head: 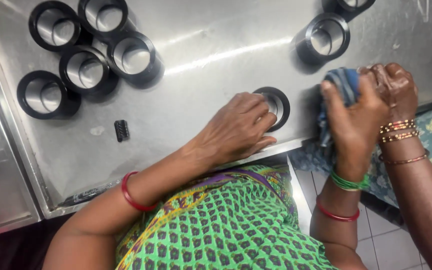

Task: Cleaning and inspecting cylindrical metal components on a workbench.

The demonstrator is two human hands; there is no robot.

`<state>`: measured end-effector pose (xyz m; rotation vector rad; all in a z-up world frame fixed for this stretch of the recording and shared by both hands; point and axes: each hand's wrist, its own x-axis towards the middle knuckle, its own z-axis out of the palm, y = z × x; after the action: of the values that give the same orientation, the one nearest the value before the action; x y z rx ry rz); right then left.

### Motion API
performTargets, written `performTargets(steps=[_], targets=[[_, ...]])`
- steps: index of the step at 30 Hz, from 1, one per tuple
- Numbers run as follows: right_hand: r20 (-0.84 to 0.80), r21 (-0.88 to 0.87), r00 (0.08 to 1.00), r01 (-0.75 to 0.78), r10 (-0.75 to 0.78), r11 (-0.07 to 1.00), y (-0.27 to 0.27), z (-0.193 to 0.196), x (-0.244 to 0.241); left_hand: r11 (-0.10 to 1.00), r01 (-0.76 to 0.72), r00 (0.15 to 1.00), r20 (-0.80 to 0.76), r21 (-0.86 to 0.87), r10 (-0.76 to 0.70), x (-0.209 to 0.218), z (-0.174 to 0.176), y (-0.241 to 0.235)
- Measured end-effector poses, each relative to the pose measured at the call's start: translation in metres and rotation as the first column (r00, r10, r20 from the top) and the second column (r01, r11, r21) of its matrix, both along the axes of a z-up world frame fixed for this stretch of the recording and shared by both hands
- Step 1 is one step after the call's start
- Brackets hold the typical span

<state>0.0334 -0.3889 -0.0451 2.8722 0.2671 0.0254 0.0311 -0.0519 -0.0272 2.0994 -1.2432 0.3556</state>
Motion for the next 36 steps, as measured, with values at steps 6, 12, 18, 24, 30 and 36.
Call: performTargets(steps=[6, 12, 18, 24, 30, 36], targets=[[0.484, 0.718, 0.854, -0.262, -0.193, 0.645, 0.035, 0.013, -0.030, 0.969, -0.037, 0.999, -0.028, 0.243, 0.045, 0.004, -0.018, -0.035], [0.165, -0.167, 0.973, -0.131, 0.159, 0.977, -0.052, -0.029, 0.008, 0.938, -0.305, 0.432, -0.854, 0.163, 0.289, 0.016, 0.023, -0.040], [0.214, -0.082, 0.965, -0.134, 0.149, 0.988, -0.048, -0.027, 0.007, 0.523, -0.794, -0.122, -0.761, -0.310, -0.637, 0.010, 0.006, -0.014], [0.216, 0.015, 0.959, -0.190, 0.182, 0.982, -0.056, -0.034, 0.010, 0.443, -0.744, 0.373, -0.861, -0.500, -0.346, 0.006, 0.014, 0.023], [0.261, -0.092, 0.942, -0.192, 0.210, 0.977, -0.063, -0.033, 0.010, 0.440, -0.553, 0.508, -0.705, -0.707, -0.495, 0.000, 0.043, 0.042], [0.255, -0.256, 0.919, -0.236, 0.300, 0.938, -0.044, -0.020, -0.011, 0.504, -0.524, 0.591, -0.720, -0.686, -0.365, -0.001, 0.021, 0.046]])
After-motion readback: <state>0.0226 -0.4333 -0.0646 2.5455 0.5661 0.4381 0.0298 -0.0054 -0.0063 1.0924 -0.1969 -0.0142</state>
